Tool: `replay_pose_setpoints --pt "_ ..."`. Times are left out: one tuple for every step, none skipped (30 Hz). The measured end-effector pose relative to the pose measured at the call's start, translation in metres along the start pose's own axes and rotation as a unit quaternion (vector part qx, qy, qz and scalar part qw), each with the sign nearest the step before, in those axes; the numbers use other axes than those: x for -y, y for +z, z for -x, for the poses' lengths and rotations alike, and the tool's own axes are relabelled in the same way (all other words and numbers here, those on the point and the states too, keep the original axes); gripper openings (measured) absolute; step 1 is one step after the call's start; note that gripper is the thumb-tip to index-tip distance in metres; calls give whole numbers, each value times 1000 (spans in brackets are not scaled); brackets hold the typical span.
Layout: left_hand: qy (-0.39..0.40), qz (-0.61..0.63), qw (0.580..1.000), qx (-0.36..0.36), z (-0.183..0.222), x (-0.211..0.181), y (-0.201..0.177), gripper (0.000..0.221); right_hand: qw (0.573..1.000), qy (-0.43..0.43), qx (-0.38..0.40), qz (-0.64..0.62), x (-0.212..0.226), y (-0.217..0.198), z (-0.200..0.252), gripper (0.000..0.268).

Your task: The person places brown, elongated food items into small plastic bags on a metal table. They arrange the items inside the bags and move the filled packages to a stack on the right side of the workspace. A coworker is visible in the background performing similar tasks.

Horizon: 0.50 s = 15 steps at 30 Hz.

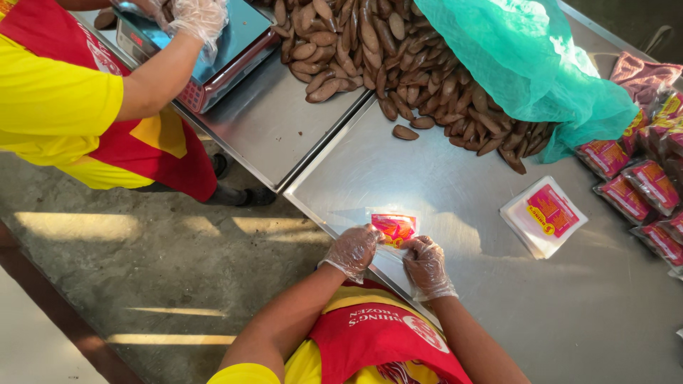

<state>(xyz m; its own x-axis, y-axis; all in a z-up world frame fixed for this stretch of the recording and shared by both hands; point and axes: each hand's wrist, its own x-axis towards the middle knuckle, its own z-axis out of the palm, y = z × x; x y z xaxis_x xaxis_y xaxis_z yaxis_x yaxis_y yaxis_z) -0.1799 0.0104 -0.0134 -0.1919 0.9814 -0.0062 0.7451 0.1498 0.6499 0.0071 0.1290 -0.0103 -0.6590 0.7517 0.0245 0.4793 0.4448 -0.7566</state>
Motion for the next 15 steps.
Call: replay_pose_setpoints --pt "-5 6 1000 -2 0 2 3 26 1000 0 2 1 -1 0 1 18" --pt "-10 12 1000 -4 -2 4 6 26 1000 17 8 -2 -2 1 1 20" --pt "-16 20 1000 -4 -2 7 11 26 999 36 15 -5 -1 1 1 22" --pt "-10 5 1000 -17 1 9 16 25 998 54 23 -8 2 1 2 24" --pt "-4 -10 999 -30 2 11 22 25 1000 16 21 13 5 0 2 23" --pt "3 -25 999 -44 4 13 27 24 999 -21 20 34 11 -1 1 26" --pt "30 -43 997 -54 7 15 32 29 997 -59 20 54 18 -2 0 32" --pt "58 -60 994 -65 10 17 36 35 986 -103 15 130 25 -3 -1 35" --pt "86 -78 990 -75 13 19 40 42 968 -146 10 205 32 -3 -1 37" --pt "109 -50 985 -123 14 19 44 43 942 -189 6 278 37 -4 -2 40" --pt "132 -22 976 -169 15 18 47 44 945 -170 30 277 39 -3 -4 35" --pt "154 7 964 -215 18 16 50 45 948 -152 53 275 41 0 -5 30" --pt "143 46 968 -199 17 15 49 47 949 -135 75 274 39 1 -7 27" --pt "132 84 971 -183 16 12 47 49 966 -93 88 224 37 -1 -6 24" --pt "120 121 971 -167 15 8 42 51 979 -51 101 172 34 -3 -4 22"
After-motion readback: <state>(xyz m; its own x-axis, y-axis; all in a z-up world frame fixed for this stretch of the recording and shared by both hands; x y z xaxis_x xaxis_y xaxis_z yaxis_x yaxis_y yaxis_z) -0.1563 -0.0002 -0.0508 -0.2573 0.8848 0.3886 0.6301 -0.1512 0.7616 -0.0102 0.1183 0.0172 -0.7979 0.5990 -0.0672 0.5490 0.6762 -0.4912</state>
